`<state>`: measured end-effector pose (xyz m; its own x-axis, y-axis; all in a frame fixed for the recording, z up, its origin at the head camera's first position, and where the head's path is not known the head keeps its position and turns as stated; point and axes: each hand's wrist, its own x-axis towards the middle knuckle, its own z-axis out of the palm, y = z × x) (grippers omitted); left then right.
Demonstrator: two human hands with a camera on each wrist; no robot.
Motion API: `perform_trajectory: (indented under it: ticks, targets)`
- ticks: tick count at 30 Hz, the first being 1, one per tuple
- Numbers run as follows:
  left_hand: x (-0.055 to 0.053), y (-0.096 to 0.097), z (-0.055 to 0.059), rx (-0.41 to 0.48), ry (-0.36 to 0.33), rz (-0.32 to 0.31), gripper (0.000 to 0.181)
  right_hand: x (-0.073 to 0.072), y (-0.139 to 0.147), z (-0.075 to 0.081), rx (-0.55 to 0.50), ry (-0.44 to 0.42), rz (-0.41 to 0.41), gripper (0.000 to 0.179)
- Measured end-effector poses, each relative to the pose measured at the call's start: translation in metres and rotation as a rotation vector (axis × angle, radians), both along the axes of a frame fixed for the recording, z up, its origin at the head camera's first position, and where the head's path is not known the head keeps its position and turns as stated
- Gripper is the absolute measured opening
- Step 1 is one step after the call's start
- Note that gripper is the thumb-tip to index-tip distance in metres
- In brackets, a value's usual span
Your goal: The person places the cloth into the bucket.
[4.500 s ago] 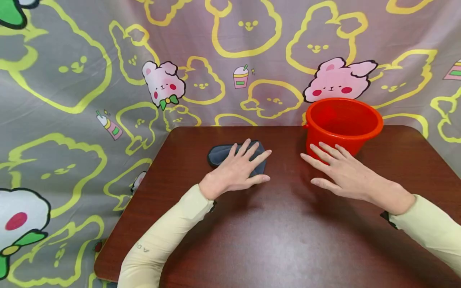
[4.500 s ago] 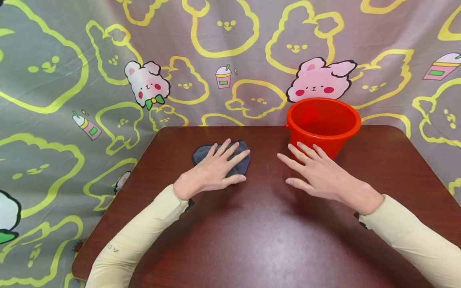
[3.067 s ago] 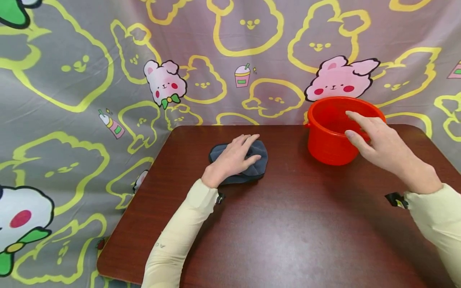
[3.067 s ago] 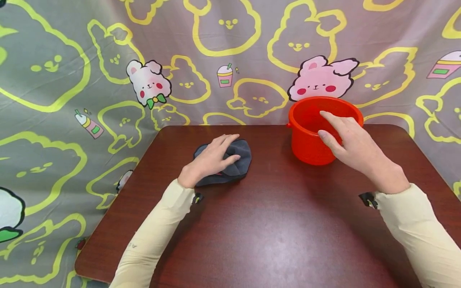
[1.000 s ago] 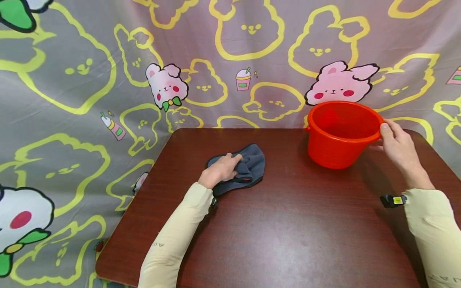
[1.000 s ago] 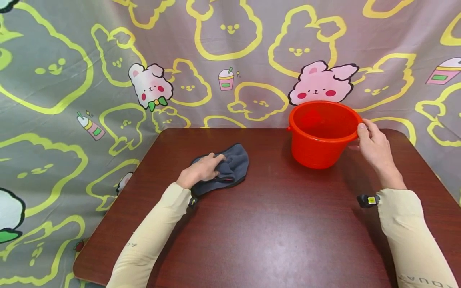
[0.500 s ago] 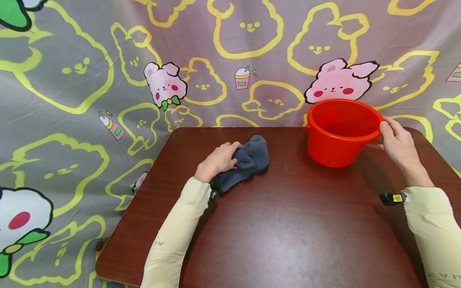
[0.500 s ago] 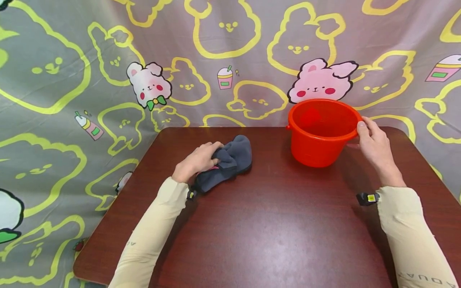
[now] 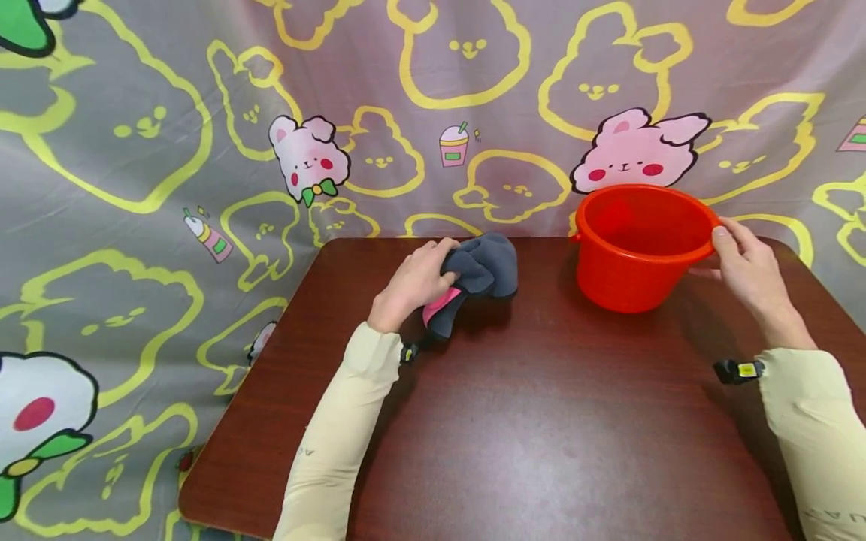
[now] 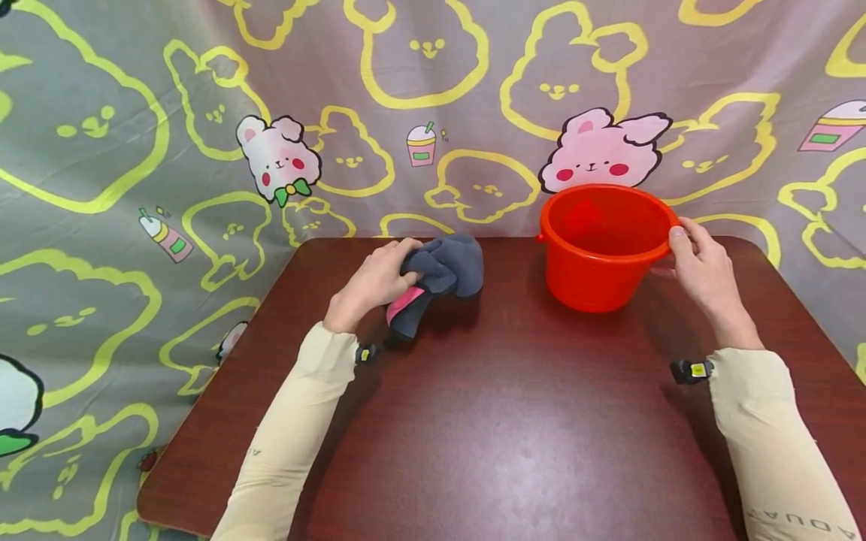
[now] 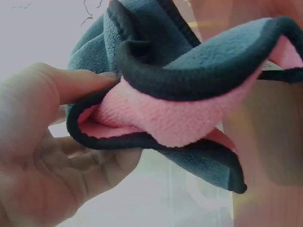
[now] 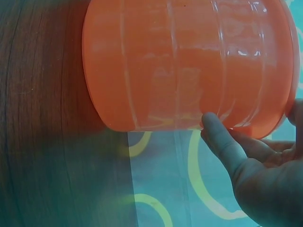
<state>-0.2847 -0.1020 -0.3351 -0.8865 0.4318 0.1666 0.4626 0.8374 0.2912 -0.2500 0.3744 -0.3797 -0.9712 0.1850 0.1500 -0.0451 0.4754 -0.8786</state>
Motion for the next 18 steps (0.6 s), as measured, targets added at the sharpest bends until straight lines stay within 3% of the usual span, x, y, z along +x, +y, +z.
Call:
perform_trajectory:
  ticks: [8, 18]
  targets:
    - [0.001, 0.016, 0.011, 0.086, 0.038, -0.009, 0.047, 0.002, 0.001, 0.0, -0.028, 0.015, 0.013, 0.056]
    - [0.002, 0.038, 0.023, 0.208, 0.14, -0.021, 0.047, 0.002, 0.0, 0.0, -0.036, 0.017, 0.025, 0.056]
